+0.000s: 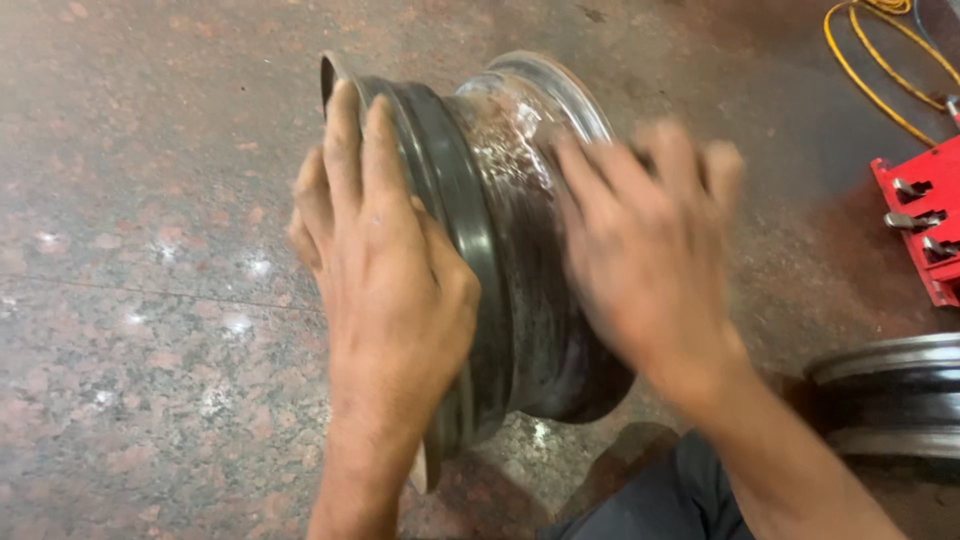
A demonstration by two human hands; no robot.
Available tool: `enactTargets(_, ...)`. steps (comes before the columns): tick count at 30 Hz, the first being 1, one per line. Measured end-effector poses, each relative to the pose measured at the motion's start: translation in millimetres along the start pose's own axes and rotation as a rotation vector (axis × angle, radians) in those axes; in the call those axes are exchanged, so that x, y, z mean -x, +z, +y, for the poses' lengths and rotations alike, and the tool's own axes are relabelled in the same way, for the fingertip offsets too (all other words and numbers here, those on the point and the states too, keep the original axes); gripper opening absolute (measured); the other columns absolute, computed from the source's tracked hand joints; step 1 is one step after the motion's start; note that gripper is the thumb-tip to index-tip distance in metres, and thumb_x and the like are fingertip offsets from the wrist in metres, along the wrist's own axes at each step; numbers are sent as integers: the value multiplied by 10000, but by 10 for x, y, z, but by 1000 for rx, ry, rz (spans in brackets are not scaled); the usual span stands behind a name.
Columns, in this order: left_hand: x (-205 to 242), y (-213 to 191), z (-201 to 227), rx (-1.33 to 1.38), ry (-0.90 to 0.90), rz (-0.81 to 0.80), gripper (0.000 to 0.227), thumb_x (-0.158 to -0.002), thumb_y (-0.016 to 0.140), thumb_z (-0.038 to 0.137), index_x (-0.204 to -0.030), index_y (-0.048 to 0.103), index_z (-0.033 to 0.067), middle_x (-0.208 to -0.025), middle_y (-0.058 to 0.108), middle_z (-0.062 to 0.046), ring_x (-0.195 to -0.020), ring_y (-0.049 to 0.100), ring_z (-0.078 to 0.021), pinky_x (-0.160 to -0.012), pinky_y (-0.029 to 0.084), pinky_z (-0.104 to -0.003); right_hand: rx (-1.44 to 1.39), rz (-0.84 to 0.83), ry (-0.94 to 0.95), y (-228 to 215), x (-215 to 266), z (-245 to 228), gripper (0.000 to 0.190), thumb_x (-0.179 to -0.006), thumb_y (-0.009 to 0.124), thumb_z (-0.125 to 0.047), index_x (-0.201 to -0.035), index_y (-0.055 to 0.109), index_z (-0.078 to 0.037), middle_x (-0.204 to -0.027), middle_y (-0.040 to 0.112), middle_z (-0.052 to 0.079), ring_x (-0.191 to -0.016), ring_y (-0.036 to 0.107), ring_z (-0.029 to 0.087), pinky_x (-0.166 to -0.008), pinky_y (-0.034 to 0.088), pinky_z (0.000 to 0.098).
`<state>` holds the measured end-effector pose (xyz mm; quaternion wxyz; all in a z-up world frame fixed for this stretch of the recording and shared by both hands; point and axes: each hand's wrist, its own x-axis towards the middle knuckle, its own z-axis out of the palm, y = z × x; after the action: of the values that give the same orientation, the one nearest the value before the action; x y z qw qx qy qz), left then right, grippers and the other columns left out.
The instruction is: The person is sanding a metal wheel rim using a sanding block. They hold the rim with one hand and rub the sanding block against the surface with the other hand, rotating the rim to cover different areas.
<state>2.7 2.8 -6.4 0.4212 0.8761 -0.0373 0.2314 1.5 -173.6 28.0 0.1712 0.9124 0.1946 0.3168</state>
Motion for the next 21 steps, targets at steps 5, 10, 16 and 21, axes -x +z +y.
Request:
enactTargets(5, 121, -47, 44, -53, -17, -21, 654, -856, 490, -78, -1498, 366, -95, -1632, 245, -259, -1501, 223, -427, -1220, 165, -588, 16, 16, 16, 179, -62, 19, 202, -1079, 724, -233, -1227, 788, -111, -1035, 759, 10, -985, 541, 183, -897, 337, 388)
enactTargets(10, 33, -68, 48, 13, -12, -22, 664, -856, 500, -79, -1503, 359, -119, -1626, 236, -282, -1487, 200, -460, -1195, 143, -600, 97, -3, 18, 48, -20, -79, 275, -1003, 727, -200, -1251, 782, -96, -1051, 734, -4, -971, 535, 160, -887, 354, 362)
enactTargets(16, 73, -115, 124, -201, 25, -31, 682, -828, 503, 9, -1485, 378, -119, -1571, 318, -271, -1455, 244, -435, -1188, 160, -579, -235, -14, 242, -217, 428, -176, 321, -966, 773, -262, -1233, 778, -83, -1110, 711, 2, -1034, 460, 208, -911, 311, 398)
enactTargets(21, 68, -143, 230, -356, -7, -58, 699, -793, 536, 119, -1433, 422, -137, -1463, 380, -241, -1340, 320, -387, -1129, 223, -570, -210, 29, 235, 39, 336, -147, 316, -1016, 766, -312, -1251, 779, -102, -1224, 572, 126, -1189, 368, 300, -991, 255, 471)
